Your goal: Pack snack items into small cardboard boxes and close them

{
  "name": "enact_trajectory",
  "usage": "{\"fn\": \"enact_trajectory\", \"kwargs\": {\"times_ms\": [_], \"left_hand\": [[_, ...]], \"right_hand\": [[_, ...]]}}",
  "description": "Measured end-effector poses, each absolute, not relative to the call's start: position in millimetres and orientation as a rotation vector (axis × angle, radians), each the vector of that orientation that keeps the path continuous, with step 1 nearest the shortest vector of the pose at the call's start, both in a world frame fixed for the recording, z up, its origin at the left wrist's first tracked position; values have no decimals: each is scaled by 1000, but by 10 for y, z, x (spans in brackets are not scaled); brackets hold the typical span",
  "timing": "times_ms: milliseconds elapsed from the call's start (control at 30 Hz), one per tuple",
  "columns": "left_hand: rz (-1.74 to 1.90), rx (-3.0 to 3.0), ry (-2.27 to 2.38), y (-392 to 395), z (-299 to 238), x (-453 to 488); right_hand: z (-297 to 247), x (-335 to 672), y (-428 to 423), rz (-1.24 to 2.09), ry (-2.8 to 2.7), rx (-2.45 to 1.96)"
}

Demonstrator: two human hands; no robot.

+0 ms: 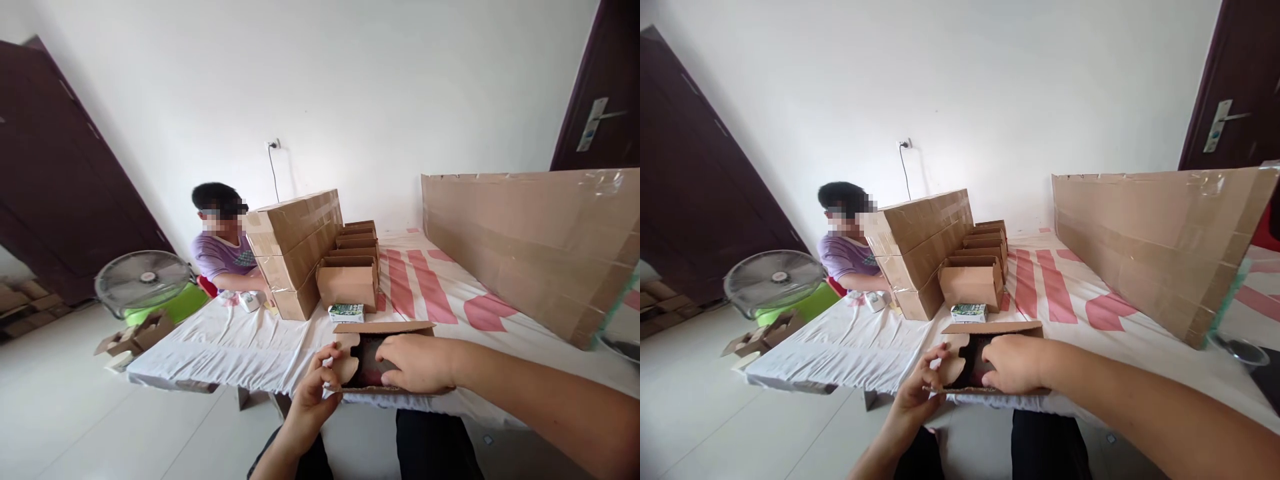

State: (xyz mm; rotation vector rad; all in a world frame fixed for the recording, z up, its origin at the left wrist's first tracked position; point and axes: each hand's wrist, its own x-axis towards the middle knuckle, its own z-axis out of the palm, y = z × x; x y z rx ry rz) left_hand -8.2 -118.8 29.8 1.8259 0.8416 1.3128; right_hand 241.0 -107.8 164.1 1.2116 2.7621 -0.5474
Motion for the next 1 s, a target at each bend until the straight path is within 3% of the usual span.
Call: {"fn": "enact_trajectory", "kwargs": {"times_ms": [167,300,633,767,1000], "left_hand": [[1293,1924,868,-1168,313,-73],[1190,2062,897,-1130,487,-79],[468,2673,721,-798,1489,372],[41,3051,936,-816,1599,538],[-246,3287,1230,-959,1606,647]], "right_hand": [[1908,2284,-1126,-98,2446,1293],[1997,2305,-1059,34,2272,1386],[1886,2302,-568,-178,2194,1372],[1630,2387,-287,-394,2174,1368],[1166,2326,-1,-603,2288,1473]]}}
